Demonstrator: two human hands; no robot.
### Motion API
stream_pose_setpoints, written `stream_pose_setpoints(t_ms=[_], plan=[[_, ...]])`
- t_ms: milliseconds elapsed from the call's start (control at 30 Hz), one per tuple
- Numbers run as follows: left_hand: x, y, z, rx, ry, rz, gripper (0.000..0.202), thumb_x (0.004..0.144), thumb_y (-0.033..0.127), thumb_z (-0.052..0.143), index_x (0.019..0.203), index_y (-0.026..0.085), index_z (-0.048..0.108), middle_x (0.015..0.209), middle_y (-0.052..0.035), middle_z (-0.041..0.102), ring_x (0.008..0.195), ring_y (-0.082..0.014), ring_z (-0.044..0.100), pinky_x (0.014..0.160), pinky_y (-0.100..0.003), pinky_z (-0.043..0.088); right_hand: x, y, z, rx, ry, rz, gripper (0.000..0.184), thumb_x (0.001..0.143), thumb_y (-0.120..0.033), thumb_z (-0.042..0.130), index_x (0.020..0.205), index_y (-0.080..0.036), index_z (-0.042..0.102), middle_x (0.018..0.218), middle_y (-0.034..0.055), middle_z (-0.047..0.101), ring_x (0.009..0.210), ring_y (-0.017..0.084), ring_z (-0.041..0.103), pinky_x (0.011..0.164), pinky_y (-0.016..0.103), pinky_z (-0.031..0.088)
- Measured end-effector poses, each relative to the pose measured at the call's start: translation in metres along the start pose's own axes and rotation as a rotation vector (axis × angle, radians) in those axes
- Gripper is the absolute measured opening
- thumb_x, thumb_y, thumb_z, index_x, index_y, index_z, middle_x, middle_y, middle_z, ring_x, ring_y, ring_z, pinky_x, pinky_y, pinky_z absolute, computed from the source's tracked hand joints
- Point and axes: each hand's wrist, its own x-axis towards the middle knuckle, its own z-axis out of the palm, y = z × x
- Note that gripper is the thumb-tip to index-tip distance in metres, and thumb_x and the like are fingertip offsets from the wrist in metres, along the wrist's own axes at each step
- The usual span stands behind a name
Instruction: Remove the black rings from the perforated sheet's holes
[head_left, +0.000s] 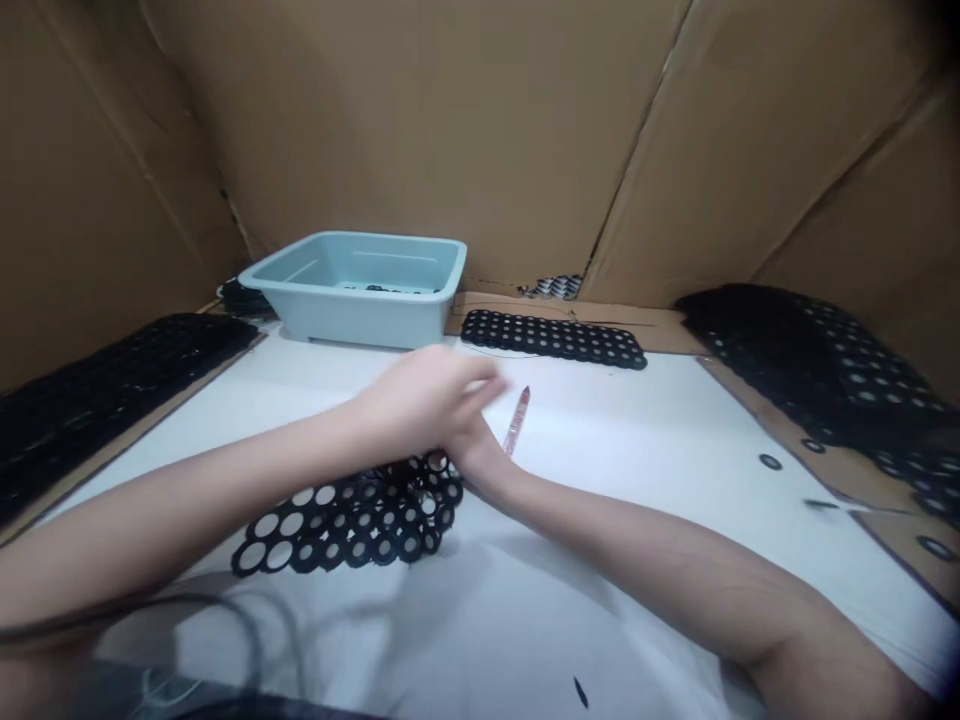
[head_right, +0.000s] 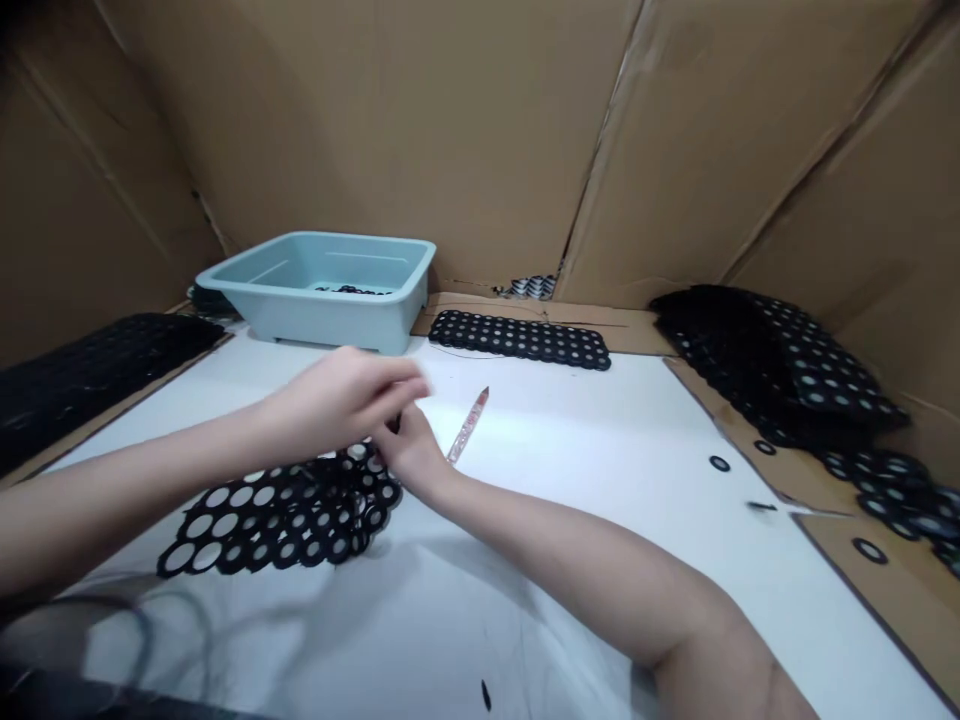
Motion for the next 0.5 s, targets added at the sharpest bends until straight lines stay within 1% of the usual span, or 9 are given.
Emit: stream_pose_setpoints(t_ms=[33,100,133,167,200,267,333,433,500], plan=[[-0.022,-0.027,0.0,0.015,-0.062,-0.117,0.036,0.087,0.038,0.032,0.075,0.017,0.06,0.065,-0.0039,0.062,0.06,-0.0164,0.055,0.054,-0.026,0.034,0.0,0.002,0.001,0.033,0.029,-0.002,0.015,0.082,-0.035,0.047,0.088,-0.021,0.048,0.075,0.0027,0.056,0.072,0.017,0.056,0.052,0.027,0.047],[-0.067,-0.074,0.002,0.009,-0.215,-0.348,0.039,0.084,0.047,0.034,0.079,0.018,0.059,0.06,-0.003,0.06,0.055,-0.0168,0.053,0.053,-0.026,0.033,-0.002,0.005,0.001,0.105,0.088,-0.001,0.023,0.078,-0.041,0.05,0.082,-0.019,0.044,0.075,0.0025,0.057,0.068,0.015,0.055,0.049,0.024,0.045],[-0.087,-0.092,0.002,-0.003,-0.284,-0.45,0.04,0.082,0.052,0.036,0.081,0.018,0.058,0.059,-0.0028,0.059,0.053,-0.0172,0.052,0.052,-0.026,0.033,-0.003,0.005,0.001,0.125,0.116,0.002,0.025,0.077,-0.043,0.05,0.08,-0.019,0.042,0.075,0.0025,0.057,0.066,0.014,0.055,0.049,0.024,0.044],[-0.105,-0.105,0.003,-0.03,-0.339,-0.518,0.04,0.079,0.054,0.039,0.083,0.018,0.056,0.057,-0.0023,0.058,0.052,-0.0175,0.051,0.051,-0.026,0.032,-0.003,0.004,0.0,0.126,0.142,0.007,0.027,0.077,-0.044,0.05,0.078,-0.018,0.042,0.075,0.0025,0.058,0.063,0.013,0.054,0.049,0.023,0.044],[-0.12,-0.113,0.003,-0.067,-0.376,-0.552,0.039,0.076,0.055,0.044,0.086,0.019,0.054,0.057,-0.0018,0.058,0.052,-0.0174,0.051,0.052,-0.026,0.032,-0.004,0.003,-0.001,0.108,0.165,0.012,0.027,0.077,-0.044,0.049,0.077,-0.018,0.042,0.075,0.0026,0.058,0.06,0.012,0.054,0.05,0.024,0.043],[-0.141,-0.117,0.003,-0.151,-0.447,-0.585,0.037,0.071,0.054,0.051,0.085,0.02,0.05,0.059,-0.0013,0.058,0.053,-0.0174,0.049,0.052,-0.026,0.032,-0.004,-0.001,-0.002,0.047,0.217,0.025,0.026,0.078,-0.043,0.048,0.076,-0.018,0.042,0.074,0.0026,0.059,0.054,0.01,0.052,0.054,0.025,0.044],[-0.151,-0.109,0.003,-0.232,-0.496,-0.57,0.034,0.068,0.051,0.056,0.081,0.02,0.05,0.061,-0.0015,0.057,0.055,-0.0168,0.048,0.051,-0.025,0.031,-0.005,-0.004,-0.003,-0.002,0.265,0.028,0.024,0.079,-0.042,0.046,0.075,-0.018,0.043,0.074,0.0024,0.06,0.052,0.009,0.052,0.058,0.027,0.044],[-0.151,-0.095,0.001,-0.259,-0.557,-0.53,0.031,0.072,0.05,0.052,0.071,0.019,0.051,0.062,-0.0014,0.055,0.055,-0.0152,0.046,0.051,-0.024,0.029,-0.005,-0.003,-0.004,-0.024,0.3,0.02,0.024,0.079,-0.042,0.045,0.073,-0.019,0.042,0.073,0.0014,0.06,0.051,0.008,0.052,0.06,0.028,0.044],[-0.147,-0.095,-0.005,-0.194,-0.577,-0.53,0.033,0.077,0.051,0.046,0.069,0.019,0.052,0.062,-0.0007,0.055,0.055,-0.0148,0.045,0.051,-0.024,0.027,-0.004,-0.002,-0.004,-0.011,0.301,0.013,0.024,0.079,-0.042,0.046,0.073,-0.019,0.041,0.072,0.0004,0.06,0.051,0.008,0.051,0.06,0.027,0.043]])
